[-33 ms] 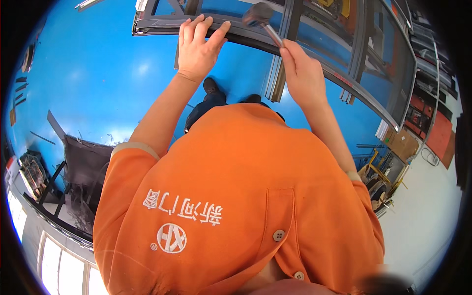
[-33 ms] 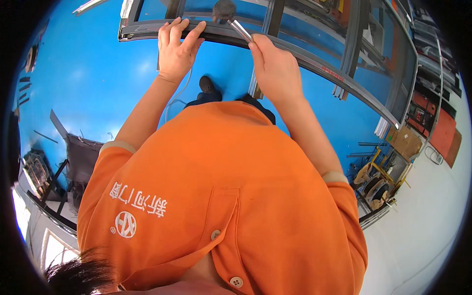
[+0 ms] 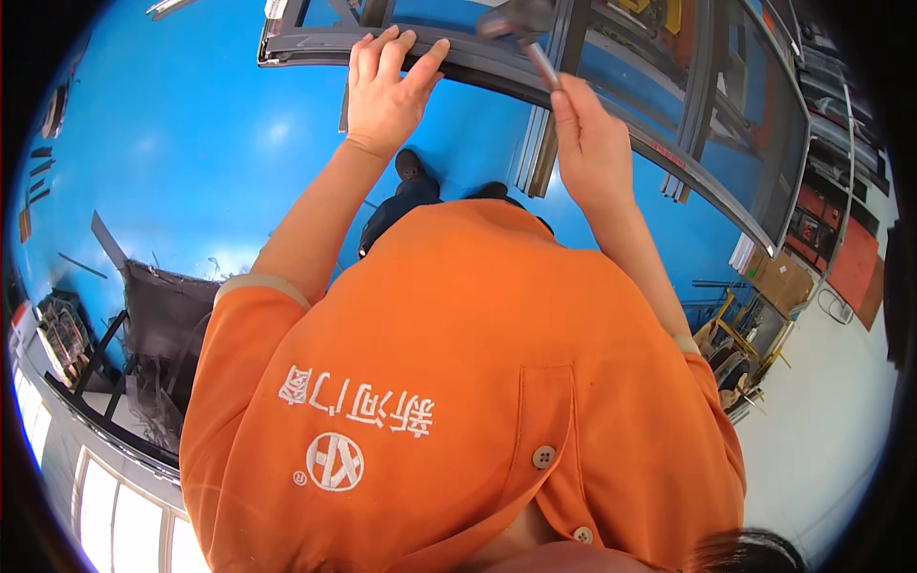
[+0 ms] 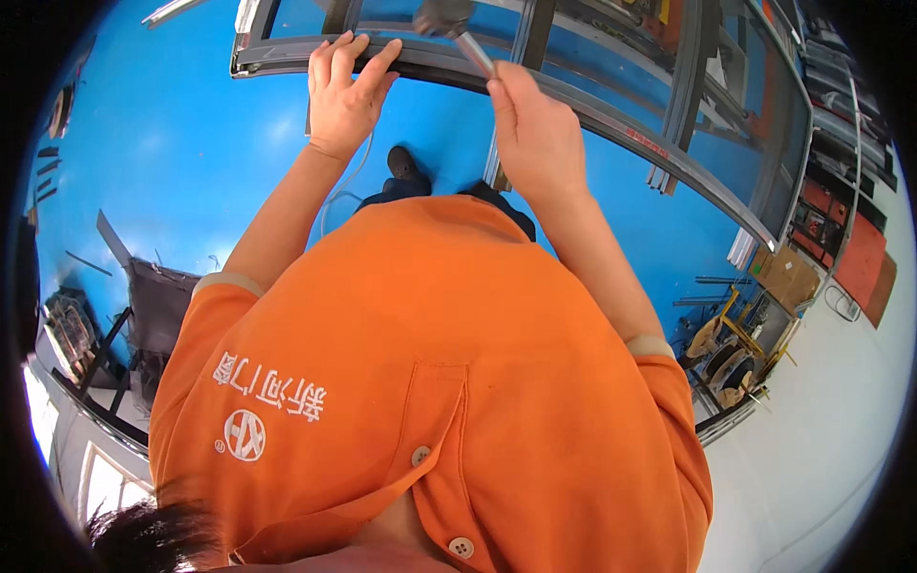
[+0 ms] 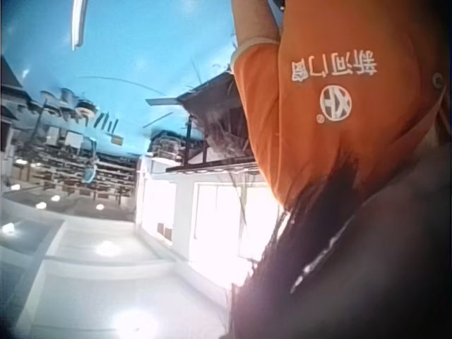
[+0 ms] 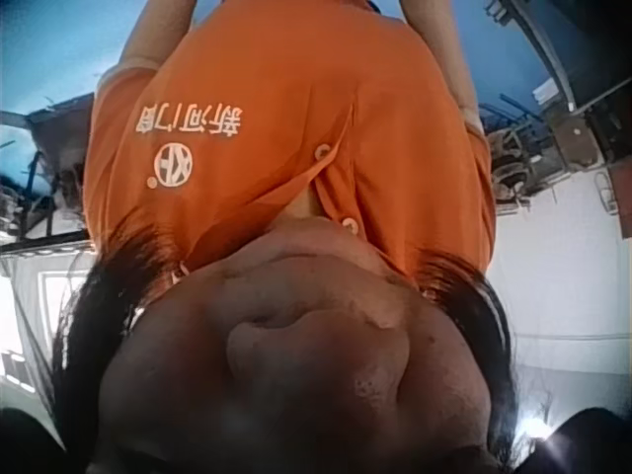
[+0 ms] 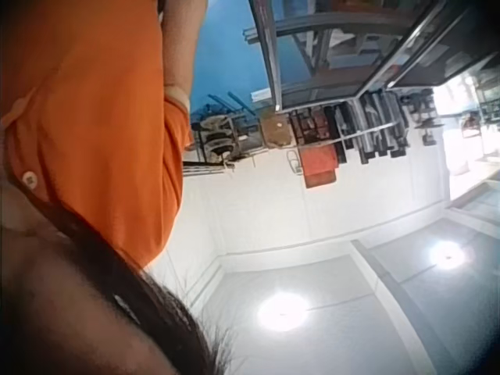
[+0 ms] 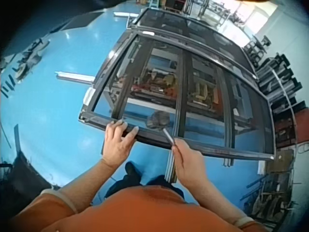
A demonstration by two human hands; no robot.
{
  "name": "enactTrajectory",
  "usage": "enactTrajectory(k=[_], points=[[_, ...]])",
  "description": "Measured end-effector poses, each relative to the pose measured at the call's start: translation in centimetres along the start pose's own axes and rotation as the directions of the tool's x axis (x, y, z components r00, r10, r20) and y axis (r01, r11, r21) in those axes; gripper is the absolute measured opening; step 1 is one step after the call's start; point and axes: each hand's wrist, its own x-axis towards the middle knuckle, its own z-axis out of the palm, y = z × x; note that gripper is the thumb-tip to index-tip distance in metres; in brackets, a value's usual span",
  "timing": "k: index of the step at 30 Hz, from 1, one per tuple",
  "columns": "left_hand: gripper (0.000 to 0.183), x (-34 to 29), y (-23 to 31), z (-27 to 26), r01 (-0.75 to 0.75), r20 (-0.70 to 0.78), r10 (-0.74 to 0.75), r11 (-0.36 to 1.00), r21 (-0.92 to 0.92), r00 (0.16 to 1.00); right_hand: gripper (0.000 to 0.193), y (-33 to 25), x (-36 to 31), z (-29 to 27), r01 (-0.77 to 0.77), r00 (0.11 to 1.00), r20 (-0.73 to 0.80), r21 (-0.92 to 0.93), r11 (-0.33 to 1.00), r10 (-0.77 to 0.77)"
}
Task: Assemble and adjust a metal frame using a hammer and a specialized tool.
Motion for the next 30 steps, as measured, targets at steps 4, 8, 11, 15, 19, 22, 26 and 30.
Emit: enactTrajectory(k=[4, 8, 11, 15, 19, 22, 26, 30], points=[[0.047, 0.7, 0.0, -0.1, -0.006, -0.042, 0.004, 0.999, -0.039, 0.999, 0.023, 2.3, -0.1, 1.3, -0.161, 0.983, 0.055, -0.185, 0.969, 0.174], [0.047, 0.2, 0.0, 0.4, 0.001, -0.026, -0.002, 0.999, -0.039, 1.0, 0.025, 2.1, -0.5, -0.1, -0.16, 0.985, 0.045, -0.134, 0.978, 0.167], [0.049, 0.2, -0.5, -1.0, 0.036, -0.002, -0.037, 0.999, -0.025, 0.999, 0.026, 3.3, -1.6, -0.3, -0.176, 0.984, 0.008, -0.08, 0.981, 0.178], [0.056, 0.3, -2.5, -2.7, 0.16, 0.041, -0.163, 0.985, 0.069, 0.986, 0.025, 5.6, -3.3, -0.2, -0.231, 0.972, -0.043, -0.035, 0.972, 0.229], [0.059, -1.1, -6.4, -3.8, 0.226, 0.066, -0.254, 0.931, 0.286, 0.965, 0.022, 6.6, -5.0, -0.5, -0.28, 0.958, -0.07, -0.018, 0.96, 0.278], [0.059, -0.9, -7.1, -4.0, 0.224, 0.076, -0.261, 0.92, 0.323, 0.962, 0.022, 7.9, -5.4, 0.1, -0.257, 0.961, -0.097, 0.032, 0.966, 0.259], [0.06, -1.1, -7.5, -3.3, 0.243, 0.078, -0.282, 0.914, 0.324, 0.956, 0.021, 8.0, -5.9, 0.2, -0.251, 0.957, -0.136, 0.045, 0.967, 0.255], [0.061, -1.2, -7.2, -3.4, 0.27, 0.06, -0.311, 0.893, 0.36, 0.949, 0.021, 8.1, -6.7, -0.5, -0.233, 0.965, -0.105, 0.07, 0.97, 0.239]])
